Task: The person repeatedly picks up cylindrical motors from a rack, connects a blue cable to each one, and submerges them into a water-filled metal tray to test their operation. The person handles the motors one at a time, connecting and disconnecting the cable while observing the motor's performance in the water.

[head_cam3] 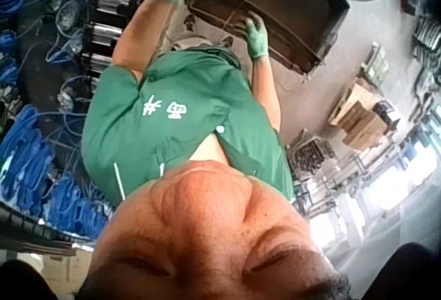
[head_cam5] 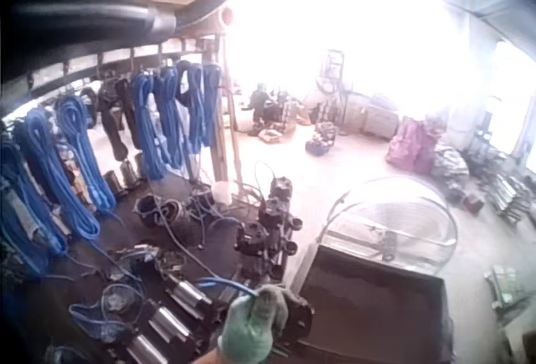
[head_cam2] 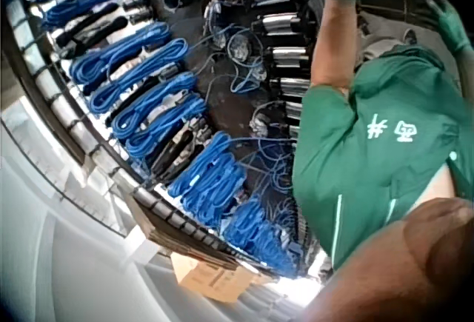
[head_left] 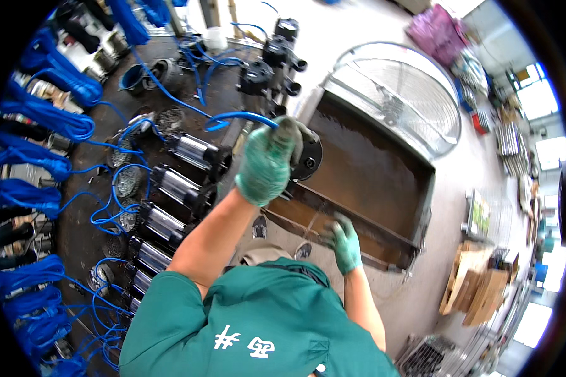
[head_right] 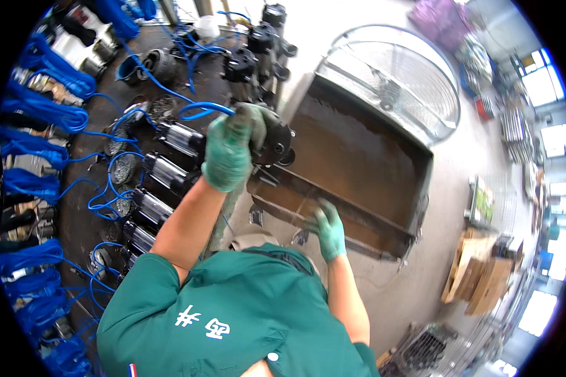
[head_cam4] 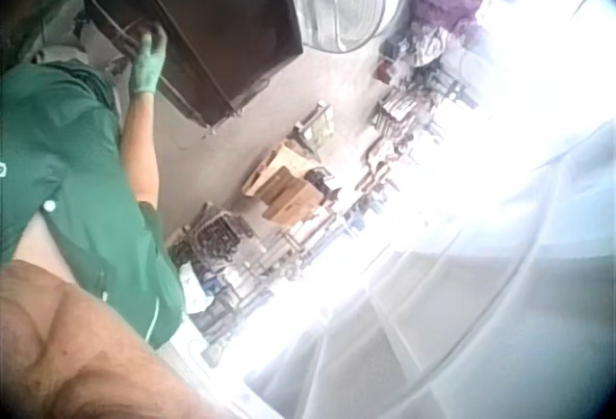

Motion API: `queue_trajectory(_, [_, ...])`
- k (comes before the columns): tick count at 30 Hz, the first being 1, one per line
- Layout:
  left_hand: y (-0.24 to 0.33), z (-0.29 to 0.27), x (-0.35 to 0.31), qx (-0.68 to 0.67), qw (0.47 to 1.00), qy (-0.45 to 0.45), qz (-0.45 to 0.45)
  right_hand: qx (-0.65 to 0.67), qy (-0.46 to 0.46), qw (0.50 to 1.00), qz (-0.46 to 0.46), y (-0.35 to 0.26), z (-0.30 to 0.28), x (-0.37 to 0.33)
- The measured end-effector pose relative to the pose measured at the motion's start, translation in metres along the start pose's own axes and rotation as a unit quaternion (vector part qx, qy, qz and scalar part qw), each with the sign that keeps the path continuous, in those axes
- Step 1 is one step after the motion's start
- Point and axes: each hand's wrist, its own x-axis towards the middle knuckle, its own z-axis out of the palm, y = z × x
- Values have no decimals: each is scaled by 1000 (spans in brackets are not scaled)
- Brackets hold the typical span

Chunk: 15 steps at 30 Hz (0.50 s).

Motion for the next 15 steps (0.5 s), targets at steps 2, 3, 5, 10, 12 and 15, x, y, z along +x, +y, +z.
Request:
queue_trajectory(2, [20, 18, -10, -18, 997, -12, -73, 69, -5, 997, -26, -24, 14, -1])
queue_trajectory(3, [15, 26, -15, -63, 993, -12, -101, 160, 17, 986, -39, -27, 16, 0])
queue_trajectory(5, [2, 40, -32, -127, 978, -3, -163, 104, 22, 994, -25, -30, -2, -4])
queue_trajectory(10, [-66, 42, -83, -24, 967, -30, -252, -99, 164, 979, -73, -7, -79, -21])
queue_trajectory(12, [-101, 28, -108, 78, 953, -58, -286, -167, 203, 963, -56, -5, -109, -25])
queue_trajectory(15, [-152, 1, -148, 223, 912, -122, -322, -328, 219, 915, -88, -3, -138, -31])
